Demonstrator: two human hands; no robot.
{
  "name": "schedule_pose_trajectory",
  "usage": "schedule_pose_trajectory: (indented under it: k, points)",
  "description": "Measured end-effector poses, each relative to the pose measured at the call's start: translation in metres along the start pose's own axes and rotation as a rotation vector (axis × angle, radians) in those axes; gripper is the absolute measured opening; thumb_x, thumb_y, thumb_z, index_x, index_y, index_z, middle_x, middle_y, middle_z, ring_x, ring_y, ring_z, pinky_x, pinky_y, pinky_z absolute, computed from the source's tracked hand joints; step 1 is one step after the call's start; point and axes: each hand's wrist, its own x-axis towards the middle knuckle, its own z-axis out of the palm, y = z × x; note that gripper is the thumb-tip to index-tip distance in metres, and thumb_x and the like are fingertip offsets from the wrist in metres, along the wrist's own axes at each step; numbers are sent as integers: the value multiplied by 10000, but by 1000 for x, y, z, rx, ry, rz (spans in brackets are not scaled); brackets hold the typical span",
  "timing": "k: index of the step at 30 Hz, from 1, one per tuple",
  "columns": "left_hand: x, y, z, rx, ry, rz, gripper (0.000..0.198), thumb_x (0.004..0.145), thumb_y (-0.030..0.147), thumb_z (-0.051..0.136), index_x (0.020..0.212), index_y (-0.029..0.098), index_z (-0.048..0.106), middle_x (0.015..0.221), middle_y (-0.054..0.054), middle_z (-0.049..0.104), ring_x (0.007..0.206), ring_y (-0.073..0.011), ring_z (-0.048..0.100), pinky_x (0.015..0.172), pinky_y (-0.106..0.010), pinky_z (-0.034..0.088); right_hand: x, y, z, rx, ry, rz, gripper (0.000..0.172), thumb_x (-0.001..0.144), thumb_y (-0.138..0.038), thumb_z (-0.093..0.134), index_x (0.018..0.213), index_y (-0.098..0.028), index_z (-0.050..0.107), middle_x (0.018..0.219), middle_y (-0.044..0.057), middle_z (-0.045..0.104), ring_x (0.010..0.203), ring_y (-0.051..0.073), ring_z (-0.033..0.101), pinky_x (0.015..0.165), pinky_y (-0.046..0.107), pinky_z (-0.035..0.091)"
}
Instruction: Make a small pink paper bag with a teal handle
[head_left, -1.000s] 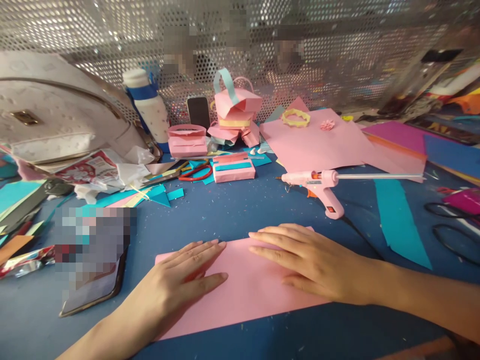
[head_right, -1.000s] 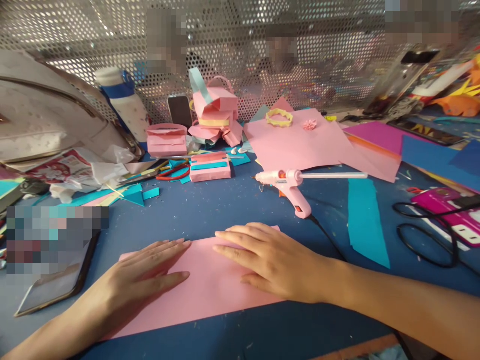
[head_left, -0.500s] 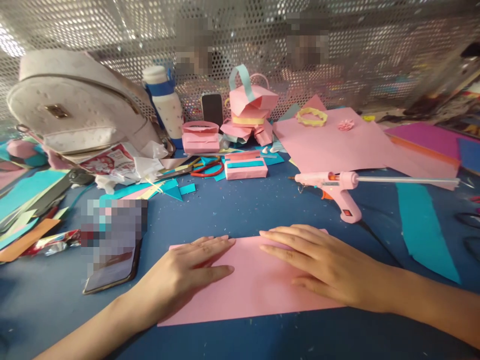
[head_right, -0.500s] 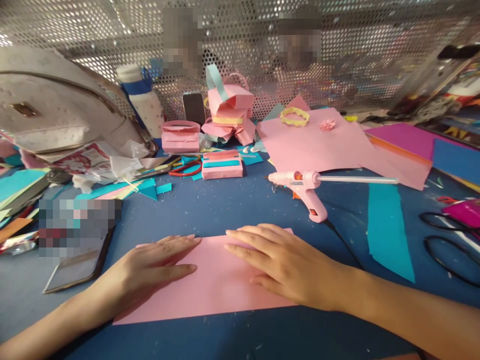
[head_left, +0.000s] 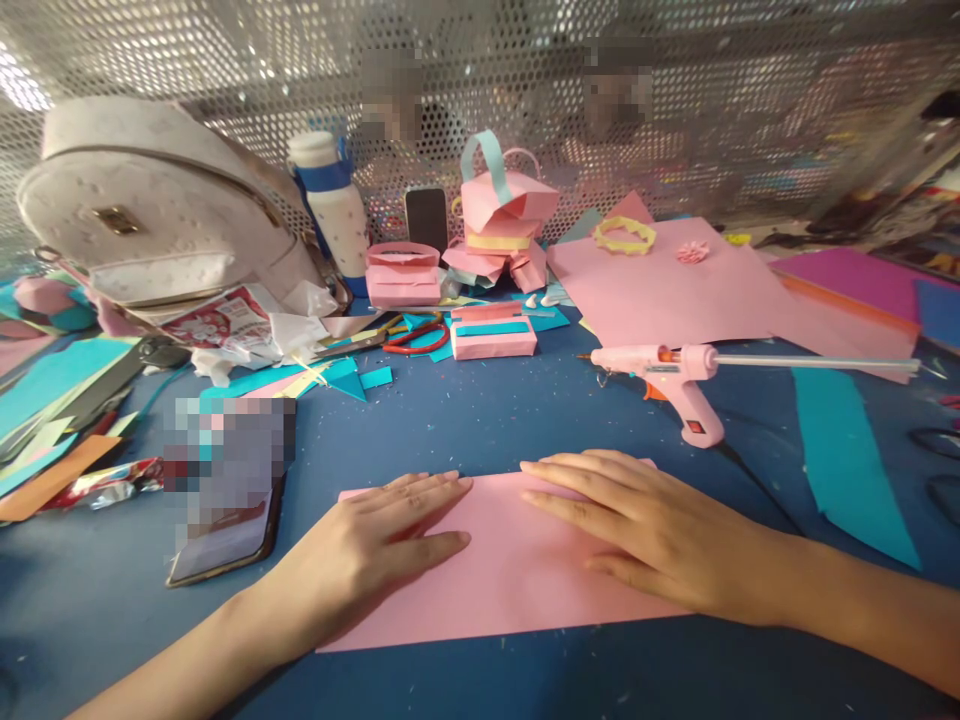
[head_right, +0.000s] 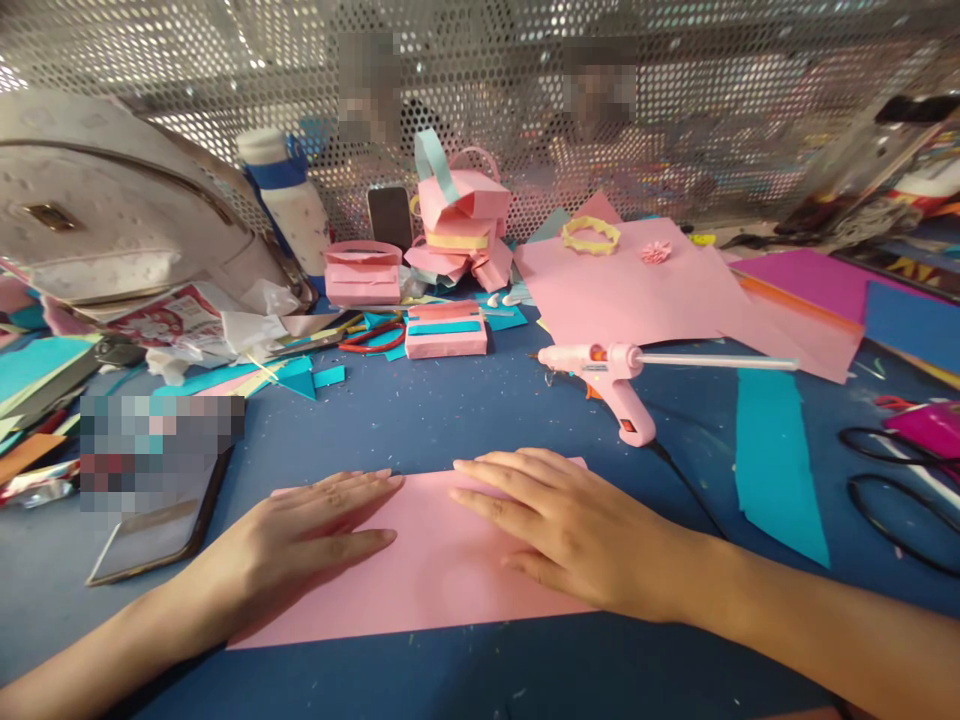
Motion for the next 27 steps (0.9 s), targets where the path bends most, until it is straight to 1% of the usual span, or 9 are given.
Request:
schedule_pose_trajectory:
  k: [2, 5, 7, 9, 13, 16, 19, 23, 27]
  points:
    - [2, 5, -1, 81, -6, 31, 381, 974, 136, 430, 1315, 246, 559, 1454, -93, 490, 1345, -229, 460, 1068, -426, 465, 0, 0, 0, 8, 11, 0, 568, 978, -355, 470, 1508, -243, 301, 1503, 57, 423, 1359, 207, 404, 1099, 386, 378]
    - [7, 15, -4, 209, -28, 152, 372, 964, 135, 445, 1317, 169, 557, 1406, -110, 541, 1318, -252, 491, 1096, -453, 433, 1, 0, -2, -13, 10, -6, 584, 978, -370, 472, 1511, -214, 293, 1505, 69, 418, 1366, 208, 397, 1103, 383, 372]
    - [9, 22, -5, 273, -51, 221, 369, 961, 147, 444, 1310, 121, 562, 1351, -121, 590, 1256, -260, 554, 1068, -425, 469, 3, -1, -3, -57, 8, -19, 599, 975, -396, 476, 1507, -183, 302, 1507, 80, 414, 1375, 218, 385, 1108, 393, 364]
    - [10, 26, -6, 323, -59, 253, 375, 966, 152, 418, 1306, 85, 562, 1313, -142, 616, 1206, -270, 595, 1010, -397, 519, 5, -4, -4, -111, 15, -27, 599, 973, -406, 482, 1497, -164, 321, 1502, 86, 421, 1380, 227, 379, 1111, 407, 357]
    - [9, 27, -5, 362, -47, 267, 382, 976, 148, 370, 1296, 67, 563, 1298, -166, 622, 1211, -272, 590, 962, -369, 544, 16, -10, -5, -174, 73, -13, 518, 982, -339, 479, 1464, -174, 386, 1476, 75, 461, 1373, 211, 397, 1109, 408, 350]
    - [7, 26, -2, 348, -15, 250, 375, 975, 149, 381, 1296, 71, 558, 1295, -160, 626, 1233, -260, 574, 983, -359, 531, 32, -12, -8, -187, 44, -38, 497, 970, -315, 496, 1435, -152, 429, 1454, 81, 488, 1381, 217, 385, 1097, 420, 359]
    - [5, 25, 2, 330, 4, 247, 370, 963, 162, 432, 1297, 58, 550, 1295, -171, 623, 1238, -272, 569, 998, -377, 522, 54, -13, -11, -213, -17, -121, 442, 979, -272, 460, 1400, -138, 473, 1438, 85, 506, 1391, 232, 365, 1073, 443, 370]
    - [3, 25, 4, 327, 27, 251, 367, 956, 153, 455, 1293, 39, 544, 1291, -192, 620, 1227, -280, 577, 988, -385, 527, 83, -14, -12, -263, -63, -221, 403, 984, -220, 405, 1362, -131, 510, 1466, 84, 471, 1413, 245, 321, 1049, 435, 376]
    - [3, 25, 4, 355, 37, 274, 361, 947, 131, 457, 1277, 22, 554, 1251, -183, 647, 1192, -286, 603, 966, -388, 540, 110, -17, -8, -288, -63, -294, 406, 969, -206, 429, 1358, -119, 504, 1476, 84, 458, 1394, 233, 354, 1024, 404, 403]
